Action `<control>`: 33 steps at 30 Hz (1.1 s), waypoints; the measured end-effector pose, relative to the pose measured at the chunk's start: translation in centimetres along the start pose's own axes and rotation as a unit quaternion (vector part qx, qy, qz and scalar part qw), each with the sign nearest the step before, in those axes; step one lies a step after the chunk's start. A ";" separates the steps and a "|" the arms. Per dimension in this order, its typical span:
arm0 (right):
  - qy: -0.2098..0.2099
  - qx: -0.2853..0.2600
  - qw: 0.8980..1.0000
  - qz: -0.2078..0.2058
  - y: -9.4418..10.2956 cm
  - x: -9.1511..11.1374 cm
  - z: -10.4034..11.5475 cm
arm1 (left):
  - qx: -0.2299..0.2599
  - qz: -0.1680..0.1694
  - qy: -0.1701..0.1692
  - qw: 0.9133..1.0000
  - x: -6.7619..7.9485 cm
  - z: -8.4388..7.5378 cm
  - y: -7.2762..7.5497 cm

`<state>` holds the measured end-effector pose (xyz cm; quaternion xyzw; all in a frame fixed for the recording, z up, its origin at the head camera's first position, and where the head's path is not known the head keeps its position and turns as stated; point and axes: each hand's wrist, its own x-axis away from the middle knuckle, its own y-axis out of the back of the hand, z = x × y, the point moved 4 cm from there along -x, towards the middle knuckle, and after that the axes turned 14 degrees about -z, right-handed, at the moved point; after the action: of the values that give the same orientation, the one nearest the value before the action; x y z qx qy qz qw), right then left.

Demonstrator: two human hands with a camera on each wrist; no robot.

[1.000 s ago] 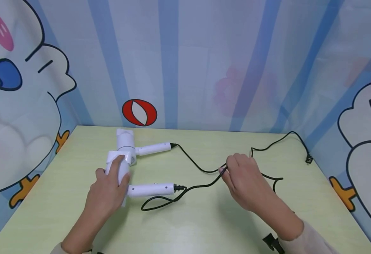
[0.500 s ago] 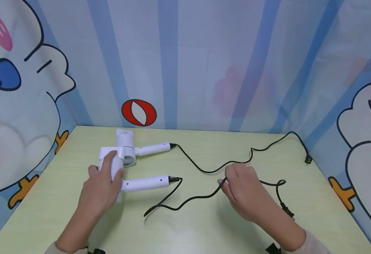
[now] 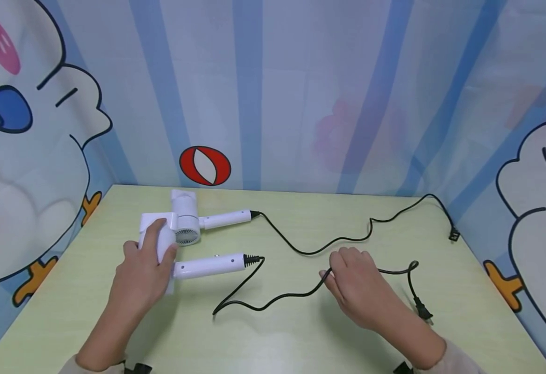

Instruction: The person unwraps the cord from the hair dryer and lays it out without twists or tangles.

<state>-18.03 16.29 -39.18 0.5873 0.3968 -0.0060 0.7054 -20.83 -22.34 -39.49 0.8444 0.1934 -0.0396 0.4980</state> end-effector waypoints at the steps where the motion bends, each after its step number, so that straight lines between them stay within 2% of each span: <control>1: 0.000 -0.001 1.000 0.003 -0.1 0.0 0.0 | 0.000 0.000 0.000 1.000 0.0 0.0 0.0; 8: 0.004 -0.015 0.999 0.045 -1.1 0.6 -0.6 | -0.002 0.007 -0.005 1.000 -0.4 0.8 -0.1; 14: 0.018 -0.027 0.997 0.066 -2.3 1.4 -1.3 | -0.014 0.022 -0.013 1.000 -1.2 2.3 -0.2; 24: 0.010 -0.039 0.989 0.141 -4.3 2.8 -2.1 | -0.030 0.049 -0.034 0.998 -2.2 4.7 -0.6; 28: 0.025 -0.021 0.989 0.142 -4.7 3.2 -2.2 | -0.039 0.069 -0.036 0.996 -2.6 5.4 -0.8; 33: 0.054 0.029 0.991 0.119 -4.9 3.5 -2.3 | -0.043 0.085 -0.037 0.995 -3.2 6.4 -1.0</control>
<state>-19.16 18.28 -45.20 0.6499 0.3613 0.0983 0.6614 -23.38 -28.26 -42.70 0.8336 0.1034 -0.0203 0.5422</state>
